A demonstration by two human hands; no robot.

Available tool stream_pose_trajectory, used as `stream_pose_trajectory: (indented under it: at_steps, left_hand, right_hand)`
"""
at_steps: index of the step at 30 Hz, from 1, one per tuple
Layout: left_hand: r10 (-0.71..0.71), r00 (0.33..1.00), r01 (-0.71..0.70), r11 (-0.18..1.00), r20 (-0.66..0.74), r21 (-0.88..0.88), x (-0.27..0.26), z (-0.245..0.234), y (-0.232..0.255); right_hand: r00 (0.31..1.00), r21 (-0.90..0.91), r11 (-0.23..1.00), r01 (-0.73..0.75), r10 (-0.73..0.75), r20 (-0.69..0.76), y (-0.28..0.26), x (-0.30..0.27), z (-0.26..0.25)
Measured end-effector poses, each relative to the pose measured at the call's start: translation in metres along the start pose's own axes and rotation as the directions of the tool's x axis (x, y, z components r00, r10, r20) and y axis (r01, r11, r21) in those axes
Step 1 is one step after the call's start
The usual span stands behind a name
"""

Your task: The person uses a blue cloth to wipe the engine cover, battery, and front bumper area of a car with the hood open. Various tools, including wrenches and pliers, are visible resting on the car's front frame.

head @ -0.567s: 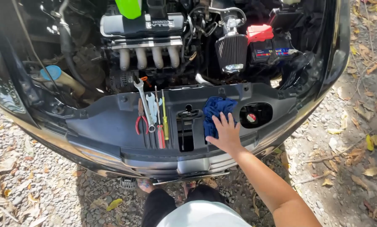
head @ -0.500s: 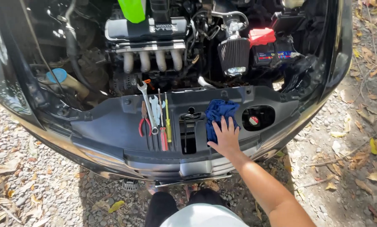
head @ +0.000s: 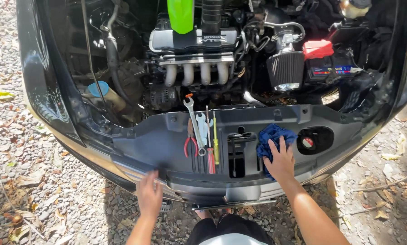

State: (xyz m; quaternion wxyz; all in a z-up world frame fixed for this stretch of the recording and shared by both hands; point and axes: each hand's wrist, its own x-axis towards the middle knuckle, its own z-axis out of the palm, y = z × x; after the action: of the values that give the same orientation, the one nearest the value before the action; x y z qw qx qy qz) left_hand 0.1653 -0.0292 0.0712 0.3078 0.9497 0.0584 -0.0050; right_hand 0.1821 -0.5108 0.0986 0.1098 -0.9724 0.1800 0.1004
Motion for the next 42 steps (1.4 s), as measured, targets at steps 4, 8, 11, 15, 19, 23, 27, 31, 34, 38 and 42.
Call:
stream_pose_trajectory:
  at_steps: [4,8,11,15,19,23,27,31,34,38,42]
  left_hand:
    - [0.160,0.961,-0.139,0.985,-0.227,0.105,0.129,0.008,0.037]
    - [0.068,0.967,-0.027,0.985,-0.244,0.168,0.168,0.024,0.062]
    - [0.232,0.898,-0.060,0.906,-0.374,0.418,0.165,0.037,0.058]
    - [0.190,0.910,-0.030,0.916,-0.368,0.399,0.164,0.038,0.056]
    - [0.215,0.881,-0.014,0.902,-0.421,0.431,0.169,0.044,0.054]
    - [0.196,0.888,0.018,0.889,-0.416,0.457,0.169,0.044,0.052]
    - [0.202,0.889,-0.004,0.900,-0.411,0.436,0.173,0.047,0.049]
    - [0.195,0.902,-0.006,0.898,-0.384,0.440,0.173,0.051,0.047]
    - [0.212,0.898,-0.013,0.889,-0.385,0.459,0.176,0.053,0.045]
    - [0.210,0.907,-0.021,0.889,-0.365,0.458,0.173,0.050,0.047]
    - [0.217,0.902,-0.018,0.883,-0.373,0.468,0.174,0.049,0.047]
  right_hand:
    - [0.994,0.072,0.993,-0.095,0.099,-0.054,-0.004,-0.004,0.023]
    - [0.986,0.104,0.994,0.033,-0.016,-0.165,0.017,0.003,0.023]
    - [0.997,0.317,0.949,-0.004,0.026,-0.066,0.002,0.006,-0.021]
    - [0.981,0.437,0.896,0.073,0.015,-0.195,-0.056,0.046,-0.087]
    - [0.791,0.130,0.835,0.535,-0.441,-0.424,-0.134,0.150,-0.105]
    - [0.606,-0.093,0.655,0.750,-0.736,-0.300,-0.227,0.255,-0.096]
    - [0.631,-0.244,0.766,0.595,-0.633,-0.448,-0.262,0.325,-0.096]
    - [0.944,-0.056,0.979,0.194,-0.202,-0.261,-0.320,0.325,-0.079]
    - [0.904,-0.125,0.905,0.406,-0.418,-0.087,-0.417,0.274,-0.093]
    - [0.598,-0.176,0.660,0.731,-0.743,-0.300,-0.427,0.314,-0.026]
    - [0.621,-0.246,0.658,0.712,-0.753,-0.215,-0.374,0.325,-0.058]
